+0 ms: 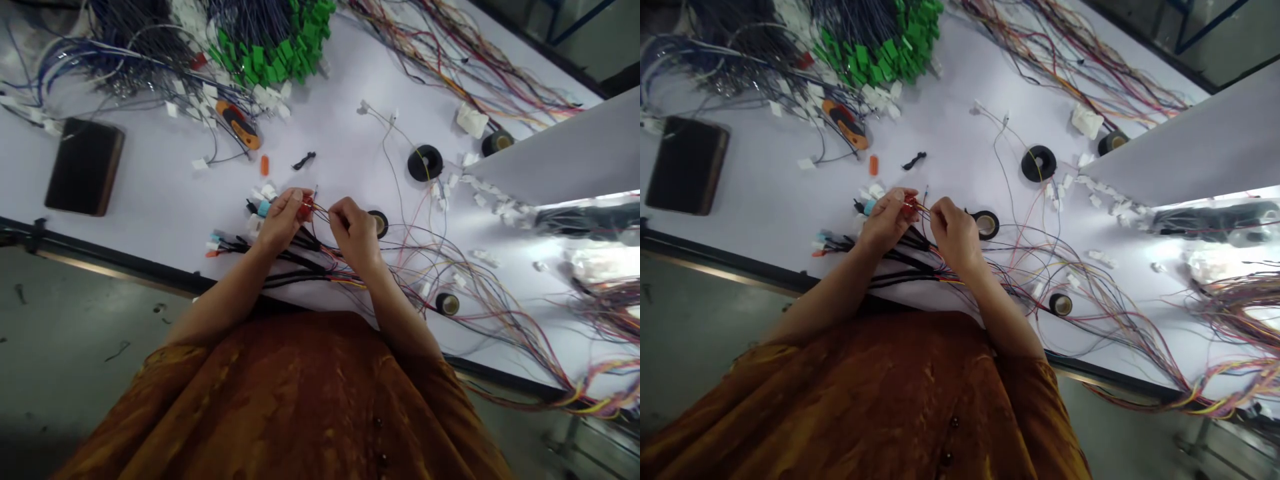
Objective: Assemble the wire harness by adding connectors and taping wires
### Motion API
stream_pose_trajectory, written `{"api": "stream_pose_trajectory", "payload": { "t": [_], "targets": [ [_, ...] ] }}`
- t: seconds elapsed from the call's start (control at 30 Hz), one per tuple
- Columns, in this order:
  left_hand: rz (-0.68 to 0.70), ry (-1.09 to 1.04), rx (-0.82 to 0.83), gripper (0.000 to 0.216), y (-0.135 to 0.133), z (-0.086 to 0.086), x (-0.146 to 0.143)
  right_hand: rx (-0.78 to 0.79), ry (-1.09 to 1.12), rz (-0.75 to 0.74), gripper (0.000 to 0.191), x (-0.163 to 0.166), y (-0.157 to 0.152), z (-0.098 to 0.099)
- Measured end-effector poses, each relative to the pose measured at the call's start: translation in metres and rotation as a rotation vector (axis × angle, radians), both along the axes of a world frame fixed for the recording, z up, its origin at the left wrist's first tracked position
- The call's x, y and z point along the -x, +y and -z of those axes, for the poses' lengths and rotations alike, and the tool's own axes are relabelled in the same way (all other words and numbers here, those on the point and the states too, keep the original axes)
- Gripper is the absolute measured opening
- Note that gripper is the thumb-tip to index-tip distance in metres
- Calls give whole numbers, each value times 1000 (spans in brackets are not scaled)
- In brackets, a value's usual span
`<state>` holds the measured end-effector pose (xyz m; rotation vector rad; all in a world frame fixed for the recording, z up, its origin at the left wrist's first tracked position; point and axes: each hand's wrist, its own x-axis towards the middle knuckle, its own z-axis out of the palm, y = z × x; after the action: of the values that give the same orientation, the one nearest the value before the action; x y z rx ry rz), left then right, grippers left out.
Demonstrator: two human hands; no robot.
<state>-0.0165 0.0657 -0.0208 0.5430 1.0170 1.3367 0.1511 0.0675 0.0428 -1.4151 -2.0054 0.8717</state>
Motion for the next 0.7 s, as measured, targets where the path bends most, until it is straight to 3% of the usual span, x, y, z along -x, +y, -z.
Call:
{"api": "stream_pose_trajectory", "payload": {
  "t": [0.27, 0.5, 0.7],
  "targets": [
    [10, 70, 25, 23, -2, -11, -2, -40, -37, 53, 11, -5, -5, 5],
    [12, 32, -10, 23, -2, -5, -1, 12, -118, 88, 11, -3, -4, 2],
    [30, 73, -31, 22, -2, -2, -3, 38, -104, 8, 13, 7, -4, -1]
  ]
}}
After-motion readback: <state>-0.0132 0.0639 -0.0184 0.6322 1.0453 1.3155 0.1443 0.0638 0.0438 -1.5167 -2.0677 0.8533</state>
